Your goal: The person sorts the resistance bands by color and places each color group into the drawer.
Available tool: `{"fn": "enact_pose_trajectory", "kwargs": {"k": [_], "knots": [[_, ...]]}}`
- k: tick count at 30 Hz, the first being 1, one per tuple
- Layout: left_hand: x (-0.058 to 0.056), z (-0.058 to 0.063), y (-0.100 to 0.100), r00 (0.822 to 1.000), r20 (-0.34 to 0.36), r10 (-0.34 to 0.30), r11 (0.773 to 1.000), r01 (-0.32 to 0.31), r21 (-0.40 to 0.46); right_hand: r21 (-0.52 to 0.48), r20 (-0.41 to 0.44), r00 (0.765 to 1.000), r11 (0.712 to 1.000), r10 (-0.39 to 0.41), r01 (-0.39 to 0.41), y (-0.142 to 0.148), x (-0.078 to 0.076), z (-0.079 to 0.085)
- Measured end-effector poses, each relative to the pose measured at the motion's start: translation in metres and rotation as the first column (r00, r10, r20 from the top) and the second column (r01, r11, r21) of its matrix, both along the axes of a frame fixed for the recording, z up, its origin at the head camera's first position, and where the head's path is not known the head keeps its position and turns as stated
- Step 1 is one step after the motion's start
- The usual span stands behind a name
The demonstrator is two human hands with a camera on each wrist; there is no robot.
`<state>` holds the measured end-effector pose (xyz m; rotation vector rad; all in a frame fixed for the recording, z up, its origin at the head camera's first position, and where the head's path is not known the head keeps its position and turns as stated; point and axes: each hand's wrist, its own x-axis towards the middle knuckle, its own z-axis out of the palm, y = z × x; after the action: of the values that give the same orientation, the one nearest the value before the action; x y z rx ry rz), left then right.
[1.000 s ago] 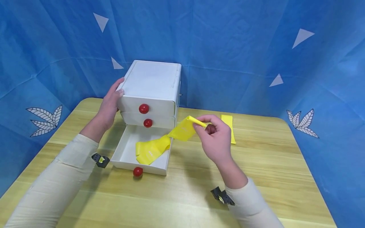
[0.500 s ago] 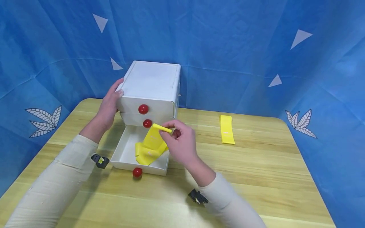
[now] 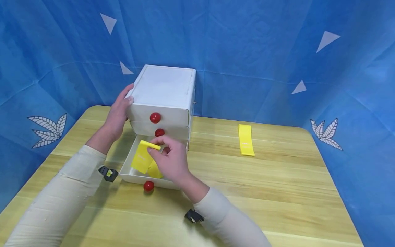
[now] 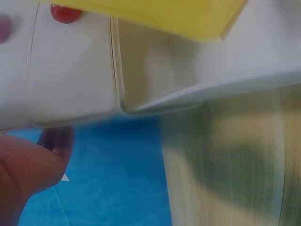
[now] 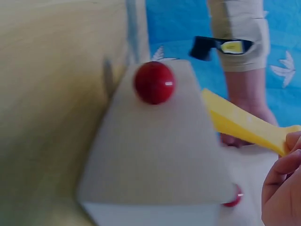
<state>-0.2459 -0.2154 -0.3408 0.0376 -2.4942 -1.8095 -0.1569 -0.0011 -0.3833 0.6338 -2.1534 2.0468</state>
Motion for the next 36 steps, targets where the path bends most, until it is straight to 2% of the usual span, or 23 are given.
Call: {"fn": "enact_pose_trajectory", "kwargs": {"k": [4, 8, 15, 20, 27, 29, 32, 36], "knots": [[0.001, 0.001, 0.001, 1.0, 0.003, -0.002, 1.0, 0.002, 0.004, 0.075, 0.059, 0.996, 0.995, -0.064, 0.059, -0.002, -0.004, -0.011], [0.001, 0.002, 0.001, 1.0, 0.003, -0.007, 1.0, 0.007, 0.013, 0.2, 0.094, 0.986, 0.973, -0.14, 0.119, 0.002, -0.01, -0.02], [0.0, 0.003, 0.002, 1.0, 0.005, -0.009, 1.0, 0.009, 0.02, 0.359, 0.072, 0.982, 0.923, -0.175, 0.138, 0.012, -0.02, -0.025], [0.001, 0.004, 0.003, 1.0, 0.003, -0.004, 1.0, 0.004, 0.019, 0.48, 0.058, 0.981, 0.867, -0.185, 0.136, 0.018, -0.024, -0.023], [0.002, 0.003, 0.003, 1.0, 0.004, -0.004, 1.0, 0.004, 0.02, 0.638, 0.022, 0.978, 0.756, -0.208, 0.146, 0.027, -0.03, -0.026], [0.002, 0.003, 0.003, 1.0, 0.002, -0.006, 1.0, 0.006, 0.024, 0.66, 0.005, 0.979, 0.736, -0.205, 0.151, 0.031, -0.032, -0.027], [0.003, 0.003, 0.003, 1.0, 0.003, -0.004, 1.0, 0.004, 0.021, 0.669, -0.015, 0.978, 0.724, -0.21, 0.166, 0.037, -0.035, -0.028], [0.003, 0.003, 0.004, 1.0, 0.003, 0.0, 1.0, 0.0, 0.016, 0.624, -0.029, 0.972, 0.756, -0.233, 0.2, 0.049, -0.037, -0.028]]}}
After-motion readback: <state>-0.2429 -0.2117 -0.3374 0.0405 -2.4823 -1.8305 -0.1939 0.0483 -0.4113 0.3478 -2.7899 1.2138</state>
